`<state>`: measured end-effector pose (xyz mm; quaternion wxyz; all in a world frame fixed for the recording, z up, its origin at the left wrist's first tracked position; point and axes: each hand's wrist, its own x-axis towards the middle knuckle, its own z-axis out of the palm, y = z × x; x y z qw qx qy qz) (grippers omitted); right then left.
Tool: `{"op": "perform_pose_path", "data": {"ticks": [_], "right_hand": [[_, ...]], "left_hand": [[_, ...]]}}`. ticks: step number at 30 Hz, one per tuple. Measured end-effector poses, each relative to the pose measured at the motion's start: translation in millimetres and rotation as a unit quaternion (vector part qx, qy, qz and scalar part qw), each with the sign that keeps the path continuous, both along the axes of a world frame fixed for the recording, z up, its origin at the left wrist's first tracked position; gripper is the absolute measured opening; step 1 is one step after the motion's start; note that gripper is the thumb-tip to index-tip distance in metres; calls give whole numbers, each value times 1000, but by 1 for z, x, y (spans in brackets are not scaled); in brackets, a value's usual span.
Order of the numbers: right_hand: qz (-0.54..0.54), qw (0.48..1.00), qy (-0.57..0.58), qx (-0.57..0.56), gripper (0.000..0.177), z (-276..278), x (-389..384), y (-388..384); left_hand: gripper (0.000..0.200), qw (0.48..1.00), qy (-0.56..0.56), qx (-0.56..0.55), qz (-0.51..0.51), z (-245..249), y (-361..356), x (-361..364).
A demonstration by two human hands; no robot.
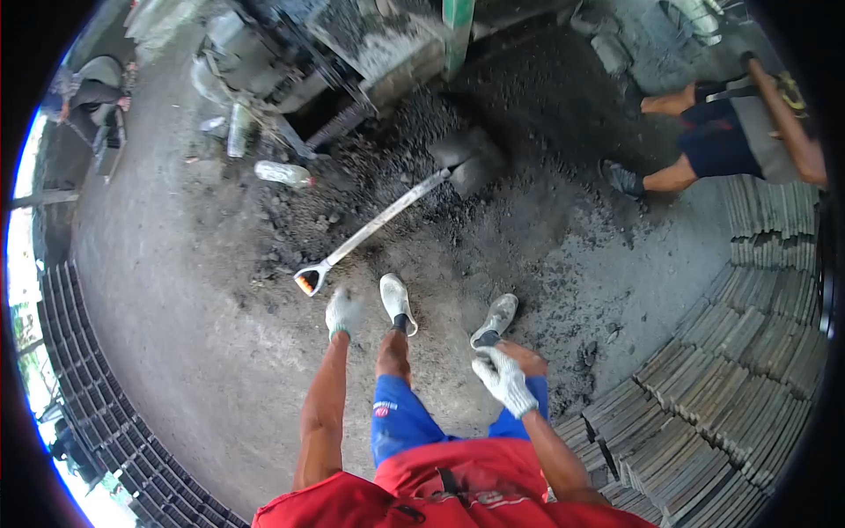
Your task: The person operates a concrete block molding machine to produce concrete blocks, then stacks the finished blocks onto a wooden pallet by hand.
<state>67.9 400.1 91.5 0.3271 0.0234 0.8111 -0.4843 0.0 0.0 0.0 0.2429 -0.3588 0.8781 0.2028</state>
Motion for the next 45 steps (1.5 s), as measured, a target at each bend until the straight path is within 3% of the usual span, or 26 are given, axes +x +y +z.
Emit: {"op": "perform_pose_path", "data": {"ticks": [1,2,4,6,7,9,12,15,16,17,19,21,23,24,27,29,33,35,36,37,39,40,41,43,45], "right_hand": [[-26,999,-24,-4,32,-28,-2,-8],[-22,1000,-21,6,32,-63,0,-13],[-37,997,-59,26,31,-94,-9,-31],[-47,994,-90,37,31,-146,1,-37],[-96,982,-160,-11,33,-176,23,-35],[-153,960,-229,-45,35,-199,20,-39],[-4,994,-102,33,45,-161,-44,-67],[72,994,-34,78,43,-158,-46,-69],[46,996,-54,51,43,-144,-46,-72],[44,996,-52,53,43,-117,-51,-76],[151,981,27,122,44,-62,-70,-88],[137,986,26,95,52,11,-86,-106],[92,982,168,8,60,83,-93,-110],[91,980,175,1,60,125,-99,-104],[130,958,242,83,76,216,-101,-51],[150,929,308,138,81,260,-100,1],[76,948,300,79,73,327,-81,75],[36,990,54,127,66,325,-65,114],[-39,980,156,113,60,316,-54,135],[-110,957,249,98,54,307,-40,156],[-194,885,345,245,39,313,-26,186],[-393,864,238,203,32,300,-4,197],[-573,794,121,161,25,286,24,209],[-706,688,80,147,22,238,66,239],[-811,571,-29,121,21,185,170,273]], "left_hand": [[66,1000,-15,7,-4,-41,-3,-11],[67,997,66,-37,-26,-87,-9,-36],[68,998,35,-58,-18,-137,-13,-95],[68,987,74,-123,-66,-214,-24,-129],[68,984,56,-149,-82,-248,-29,-144],[59,981,1,-143,-132,-294,-40,-167],[34,983,0,-139,-122,-350,-50,-182],[25,980,13,-98,-174,-310,-41,-183],[27,986,-29,6,-165,-275,-33,-179],[28,979,-71,110,-155,-229,-21,-178],[34,941,-98,299,-122,-173,-4,-174],[30,893,-100,439,-25,-54,51,-185],[21,855,-86,511,30,35,117,-198],[19,841,-62,534,67,67,150,-203],[16,821,-2,558,122,122,238,-226],[16,823,55,550,129,134,289,-230],[12,822,114,532,167,156,374,-216],[14,826,104,507,223,174,403,-214],[16,793,114,545,248,183,419,-208],[18,758,119,578,279,185,432,-199],[23,713,127,596,346,142,457,-209],[21,692,101,608,375,130,469,-210],[21,668,69,622,403,117,485,-206],[21,705,-37,588,395,80,513,-159],[17,761,-144,517,364,12,543,-107]]}}
